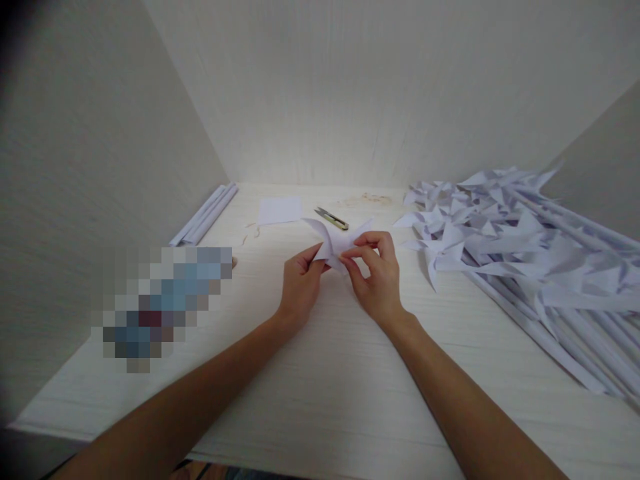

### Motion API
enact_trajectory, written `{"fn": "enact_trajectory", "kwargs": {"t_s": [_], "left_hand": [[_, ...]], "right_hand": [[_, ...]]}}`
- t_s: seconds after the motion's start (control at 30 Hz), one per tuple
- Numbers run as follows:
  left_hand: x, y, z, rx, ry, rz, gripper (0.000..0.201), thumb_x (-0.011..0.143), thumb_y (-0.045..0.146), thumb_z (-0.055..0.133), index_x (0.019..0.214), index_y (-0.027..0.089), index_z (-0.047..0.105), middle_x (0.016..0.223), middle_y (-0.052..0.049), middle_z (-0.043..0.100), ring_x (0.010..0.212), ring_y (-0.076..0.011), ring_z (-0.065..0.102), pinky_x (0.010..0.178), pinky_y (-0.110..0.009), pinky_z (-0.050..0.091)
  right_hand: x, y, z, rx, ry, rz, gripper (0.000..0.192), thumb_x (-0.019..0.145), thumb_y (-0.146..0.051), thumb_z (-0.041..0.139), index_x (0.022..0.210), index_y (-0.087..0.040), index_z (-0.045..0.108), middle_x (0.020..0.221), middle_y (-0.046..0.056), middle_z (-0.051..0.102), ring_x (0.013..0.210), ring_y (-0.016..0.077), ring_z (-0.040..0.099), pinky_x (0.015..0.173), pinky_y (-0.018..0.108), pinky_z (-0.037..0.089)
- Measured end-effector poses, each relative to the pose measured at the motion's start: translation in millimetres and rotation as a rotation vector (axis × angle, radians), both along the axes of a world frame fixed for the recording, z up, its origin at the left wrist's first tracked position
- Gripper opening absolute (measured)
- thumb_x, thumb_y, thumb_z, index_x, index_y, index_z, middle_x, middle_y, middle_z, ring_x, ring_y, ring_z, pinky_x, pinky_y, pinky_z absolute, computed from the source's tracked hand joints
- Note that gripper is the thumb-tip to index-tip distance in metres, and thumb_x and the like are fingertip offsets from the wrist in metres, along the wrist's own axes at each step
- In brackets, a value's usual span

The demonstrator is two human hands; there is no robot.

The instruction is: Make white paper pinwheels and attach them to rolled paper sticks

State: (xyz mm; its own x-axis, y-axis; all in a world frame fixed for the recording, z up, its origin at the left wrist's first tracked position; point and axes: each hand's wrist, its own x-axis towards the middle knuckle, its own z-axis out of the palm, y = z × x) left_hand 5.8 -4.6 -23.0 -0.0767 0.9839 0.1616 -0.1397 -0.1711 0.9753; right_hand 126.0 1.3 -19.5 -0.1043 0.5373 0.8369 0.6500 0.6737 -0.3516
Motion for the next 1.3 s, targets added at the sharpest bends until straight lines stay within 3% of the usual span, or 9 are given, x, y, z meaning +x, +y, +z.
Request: {"fn": "enact_trajectory", "kwargs": {"t_s": [0.33,1.3], "left_hand": [[-2.8,-4.9,8.9,0.095,0.164,0.068,0.038,0.072,0.005,0.038,0.094,0.016,0.067,0.094,-0.002,0.068,0.088,-0.0157,0.059,0.083,-0.028,0.045],[1.9,-3.7,1.9,0.028,0.074,0.04,0.023,0.074,0.015,0.046,0.083,0.017,0.067,0.073,-0.001,0.064,0.071,-0.013,0.056,0.073,-0.026,0.047]], "right_hand": [[-1.6,-0.8,-1.5,0.059,-0.011,-0.053,0.006,0.075,-0.02,0.061,0.072,-0.024,0.058,0.083,0.003,0.05,0.078,0.0189,0.05,0.068,0.038,0.041],[-0.7,-1.0,-1.9,0.129,-0.101,-0.179,0.008,0.076,-0.02,0.06,0.074,-0.025,0.055,0.082,0.002,0.052,0.077,0.019,0.052,0.068,0.038,0.038]]}}
